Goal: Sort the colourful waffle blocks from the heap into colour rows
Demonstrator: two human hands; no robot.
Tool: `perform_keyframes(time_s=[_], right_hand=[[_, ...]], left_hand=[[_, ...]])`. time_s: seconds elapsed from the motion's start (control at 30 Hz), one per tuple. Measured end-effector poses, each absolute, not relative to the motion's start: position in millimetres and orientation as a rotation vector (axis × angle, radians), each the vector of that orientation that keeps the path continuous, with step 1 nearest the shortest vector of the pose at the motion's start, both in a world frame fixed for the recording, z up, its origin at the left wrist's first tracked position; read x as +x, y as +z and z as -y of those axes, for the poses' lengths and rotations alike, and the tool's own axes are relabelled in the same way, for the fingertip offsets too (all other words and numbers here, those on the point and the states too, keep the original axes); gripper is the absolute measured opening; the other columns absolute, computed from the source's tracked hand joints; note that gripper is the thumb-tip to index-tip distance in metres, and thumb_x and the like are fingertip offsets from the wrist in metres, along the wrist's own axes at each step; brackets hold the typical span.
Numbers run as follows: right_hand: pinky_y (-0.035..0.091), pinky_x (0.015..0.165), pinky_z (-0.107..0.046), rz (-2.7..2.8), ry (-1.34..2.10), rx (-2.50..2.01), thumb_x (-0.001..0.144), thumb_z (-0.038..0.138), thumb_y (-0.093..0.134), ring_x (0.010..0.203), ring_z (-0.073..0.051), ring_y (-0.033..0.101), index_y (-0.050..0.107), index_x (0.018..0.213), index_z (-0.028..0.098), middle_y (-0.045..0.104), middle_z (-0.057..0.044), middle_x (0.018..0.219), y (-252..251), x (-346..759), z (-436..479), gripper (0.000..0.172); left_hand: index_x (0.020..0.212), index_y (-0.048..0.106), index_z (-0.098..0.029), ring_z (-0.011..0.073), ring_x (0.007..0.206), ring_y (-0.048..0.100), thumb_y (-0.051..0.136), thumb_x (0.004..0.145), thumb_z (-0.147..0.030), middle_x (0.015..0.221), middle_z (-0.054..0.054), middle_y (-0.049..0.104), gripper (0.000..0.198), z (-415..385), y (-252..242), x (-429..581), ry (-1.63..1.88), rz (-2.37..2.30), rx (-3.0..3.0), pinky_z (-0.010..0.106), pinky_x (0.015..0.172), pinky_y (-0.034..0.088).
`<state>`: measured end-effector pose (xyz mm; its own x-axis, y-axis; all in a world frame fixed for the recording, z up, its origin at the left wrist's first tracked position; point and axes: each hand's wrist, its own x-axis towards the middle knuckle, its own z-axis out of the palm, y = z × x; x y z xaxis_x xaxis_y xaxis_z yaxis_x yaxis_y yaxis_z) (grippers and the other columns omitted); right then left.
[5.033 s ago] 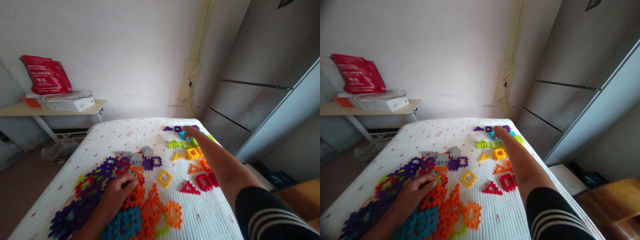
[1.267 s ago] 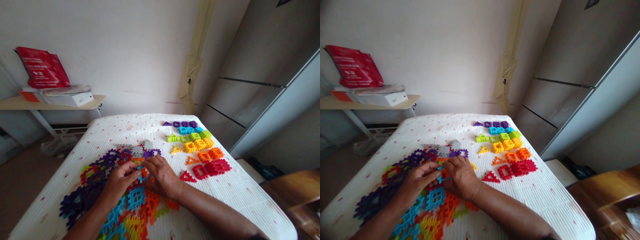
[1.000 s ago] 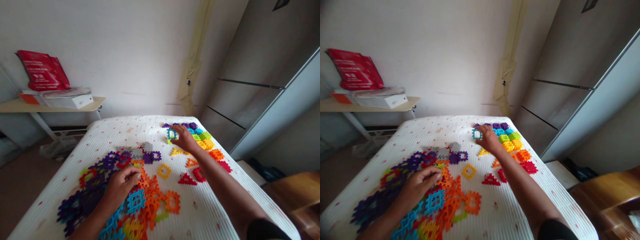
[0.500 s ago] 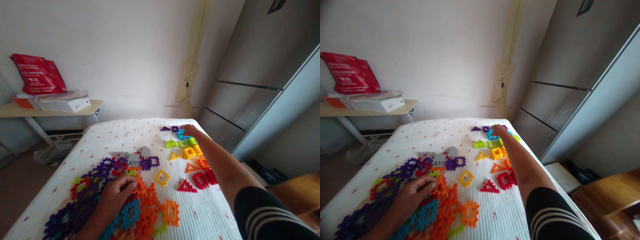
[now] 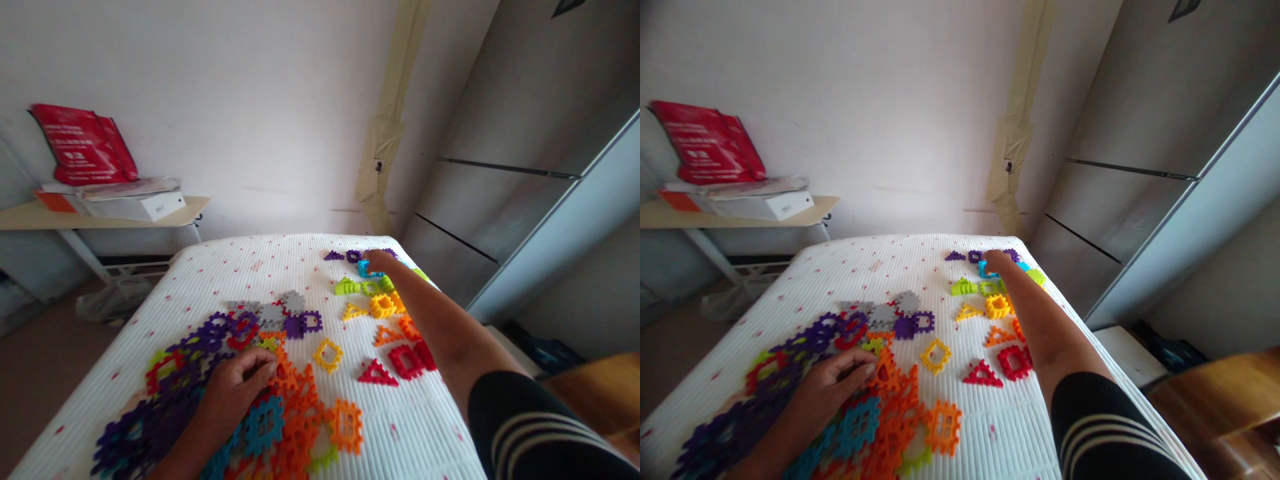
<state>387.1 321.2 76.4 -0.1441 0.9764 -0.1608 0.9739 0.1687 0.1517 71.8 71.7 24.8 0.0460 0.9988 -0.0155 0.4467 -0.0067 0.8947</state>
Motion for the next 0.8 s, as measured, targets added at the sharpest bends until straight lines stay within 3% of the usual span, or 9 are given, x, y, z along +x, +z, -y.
perform_keyframes(time_s=[0.3, 0.43, 0.53, 0.63, 0.8], right_hand=[[0.045, 0.081, -0.038, -2.271, 0.063, 1.9, 0.061, 0.02, 0.07, 0.105, -0.03, 0.054, 0.052, 0.123, 0.019, 0.057, -0.012, 0.119, 80.7, 382.0, -315.4, 0.065], [0.041, 0.088, -0.037, -2.516, 0.116, 1.847, 0.069, 0.02, 0.064, 0.111, -0.027, 0.05, 0.05, 0.125, 0.02, 0.054, -0.011, 0.123, 91.5, 360.7, -287.1, 0.057], [0.045, 0.079, -0.028, -3.011, -0.201, 1.561, 0.074, 0.021, 0.06, 0.089, -0.017, 0.059, 0.058, 0.112, 0.02, 0.063, -0.006, 0.104, 92.8, 331.2, -229.3, 0.038], [0.047, 0.069, -0.026, -3.242, -0.59, 1.146, 0.078, 0.028, 0.058, 0.075, -0.013, 0.059, 0.061, 0.103, 0.022, 0.064, -0.002, 0.093, 86.9, 299.3, -153.9, 0.026], [0.043, 0.079, -0.032, -3.321, -0.564, 0.634, 0.074, 0.033, 0.065, 0.096, -0.019, 0.054, 0.057, 0.107, 0.022, 0.06, -0.006, 0.107, 67.7, 262.9, -72.2, 0.036]], left_hand=[[0.074, 0.064, -0.017, 0.0146, 0.062, 0.054, 0.053, 0.074, -0.035, 0.064, 0.0, 0.061, 0.02, -68.2, 28.5, 73.5, 0.948, -1.5, 1.537, 0.023, 0.059, 0.041], [0.072, 0.062, -0.017, 0.0133, 0.059, 0.054, 0.051, 0.075, -0.034, 0.064, 0.0, 0.06, 0.021, -69.2, 29.4, 72.8, 1.0, -1.448, 1.455, 0.023, 0.057, 0.041], [0.076, 0.061, -0.016, 0.0129, 0.058, 0.054, 0.051, 0.074, -0.033, 0.067, 0.001, 0.062, 0.02, -70.6, 29.0, 71.9, 1.069, -1.433, 1.361, 0.023, 0.054, 0.041], [0.081, 0.061, -0.015, 0.0126, 0.057, 0.054, 0.052, 0.072, -0.032, 0.067, 0.001, 0.062, 0.021, -71.4, 27.1, 71.4, 1.139, -1.431, 1.278, 0.023, 0.052, 0.04], [0.08, 0.062, -0.015, 0.0141, 0.063, 0.056, 0.053, 0.072, -0.03, 0.07, 0.002, 0.063, 0.018, -70.6, 28.2, 71.8, 1.157, -1.433, 1.307, 0.025, 0.059, 0.042]])
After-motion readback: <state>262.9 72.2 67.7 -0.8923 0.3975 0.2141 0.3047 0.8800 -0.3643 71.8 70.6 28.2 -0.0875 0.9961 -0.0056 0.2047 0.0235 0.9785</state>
